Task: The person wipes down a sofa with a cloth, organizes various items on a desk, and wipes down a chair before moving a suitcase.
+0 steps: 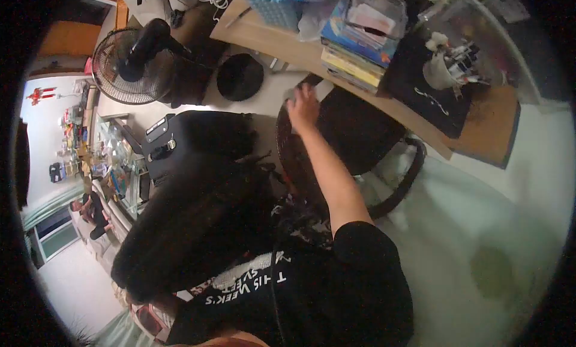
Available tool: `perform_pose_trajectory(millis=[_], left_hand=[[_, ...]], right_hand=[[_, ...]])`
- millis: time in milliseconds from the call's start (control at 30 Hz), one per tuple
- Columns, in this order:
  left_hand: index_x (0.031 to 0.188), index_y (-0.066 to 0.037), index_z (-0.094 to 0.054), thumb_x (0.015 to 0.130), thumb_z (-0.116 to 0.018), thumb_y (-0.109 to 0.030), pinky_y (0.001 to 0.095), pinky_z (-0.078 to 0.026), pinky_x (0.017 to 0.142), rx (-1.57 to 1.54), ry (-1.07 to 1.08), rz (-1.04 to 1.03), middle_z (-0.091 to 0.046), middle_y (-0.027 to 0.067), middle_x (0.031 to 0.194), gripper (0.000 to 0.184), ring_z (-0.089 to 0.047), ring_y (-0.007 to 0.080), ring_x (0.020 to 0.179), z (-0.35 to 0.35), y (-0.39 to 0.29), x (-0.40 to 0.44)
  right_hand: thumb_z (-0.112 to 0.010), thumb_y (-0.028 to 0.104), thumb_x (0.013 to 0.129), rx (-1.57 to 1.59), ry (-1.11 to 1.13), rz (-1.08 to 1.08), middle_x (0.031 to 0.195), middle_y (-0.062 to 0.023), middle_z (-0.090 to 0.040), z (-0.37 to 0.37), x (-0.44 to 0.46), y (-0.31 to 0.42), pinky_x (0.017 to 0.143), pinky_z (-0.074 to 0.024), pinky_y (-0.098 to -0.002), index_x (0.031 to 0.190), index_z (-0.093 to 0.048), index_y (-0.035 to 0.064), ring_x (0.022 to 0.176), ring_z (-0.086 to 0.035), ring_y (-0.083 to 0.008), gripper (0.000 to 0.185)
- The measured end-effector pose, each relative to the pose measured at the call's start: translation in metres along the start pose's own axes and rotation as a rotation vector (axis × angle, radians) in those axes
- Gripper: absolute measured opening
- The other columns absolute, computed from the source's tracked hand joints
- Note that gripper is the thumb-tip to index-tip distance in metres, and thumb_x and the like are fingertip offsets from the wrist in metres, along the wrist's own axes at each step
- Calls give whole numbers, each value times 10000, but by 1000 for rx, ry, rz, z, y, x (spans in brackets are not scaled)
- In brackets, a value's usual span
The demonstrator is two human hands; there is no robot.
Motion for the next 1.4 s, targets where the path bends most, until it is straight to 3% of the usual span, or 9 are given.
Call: perform_pose_trajectory(millis=[333, 367, 433, 900, 1133, 1200, 1267, 1300, 1400], left_hand=[[1092, 5, -533, 678, -708, -164, 302, -457, 679, 44, -8, 145, -555, 125, 945, 481, -602, 216, 888, -19, 110, 11], [1094, 5, -531, 679, -706, -163, 303, -457, 681, 44, -8, 162, -554, 125, 947, 480, -601, 216, 889, -21, 124, 10], [1098, 6, -529, 683, -703, -161, 304, -458, 685, 50, -10, 194, -554, 125, 951, 480, -600, 216, 893, -24, 153, 4], [1123, 7, -512, 707, -678, -148, 315, -462, 712, 112, 49, 385, -552, 128, 979, 474, -592, 217, 918, -17, 267, -34], [1136, 8, -504, 719, -666, -141, 320, -464, 726, 88, 90, 442, -551, 129, 993, 472, -589, 218, 930, -28, 268, -37], [1140, 9, -501, 723, -662, -140, 321, -465, 730, 83, 106, 464, -551, 129, 997, 471, -588, 218, 934, -33, 270, -42], [1144, 9, -499, 726, -658, -138, 322, -465, 734, 84, 129, 485, -551, 130, 1001, 470, -586, 218, 937, -35, 272, -47], [1145, 9, -498, 728, -657, -137, 323, -465, 736, 86, 140, 488, -550, 130, 1003, 470, -586, 218, 939, -37, 274, -51], [1151, 10, -494, 733, -651, -134, 325, -466, 741, 108, 170, 505, -550, 130, 1009, 469, -584, 219, 945, -33, 277, -58]], right_hand=[[-598, 301, 833, 220, 58, -1149, 1220, -220, -561, 16, -48, -314, 900, -456, -430, 1216, -559, 80, 1124, -546, -356, 444], [-598, 301, 833, 210, 58, -1154, 1220, -220, -561, -1, -50, -367, 900, -456, -430, 1216, -559, 80, 1124, -546, -356, 444], [-554, 236, 874, -336, -114, -367, 1250, -229, -536, -16, -32, -428, 906, -451, -423, 1196, -577, 85, 1165, -514, -354, 356], [-540, 121, 864, -248, -1, -150, 932, -182, -619, -144, 8, -284, 819, -463, -444, 1146, -605, 58, 890, -587, -355, 297], [-513, 134, 880, 345, 744, -31, 1083, -146, -583, -123, -144, -183, 901, -428, -433, 1131, -594, 77, 1027, -541, -344, 269], [-533, 172, 881, 256, 606, 559, 1098, -155, -580, -109, -153, -211, 911, -422, -428, 1140, -576, 64, 1036, -541, -334, 284], [-496, 201, 923, 236, 488, 55, 1113, -169, -572, -115, -105, -312, 919, -411, -412, 1121, -562, 38, 1032, -539, -318, 265], [-426, 212, 965, 693, 311, -651, 1097, -186, -563, -59, -59, -310, 916, -402, -399, 1098, -553, 27, 1013, -533, -305, 261], [-428, 170, 947, 534, 329, -516, 1113, -193, -560, -81, -70, -312, 927, -404, -408, 1105, -555, 21, 1031, -529, -319, 252]])
Point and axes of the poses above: each hand's wrist, its own x-axis towards the middle knuckle, its own z-axis out of the back of the hand, y = z × x, the point moved 7 cm from there along x, towards the middle knuckle
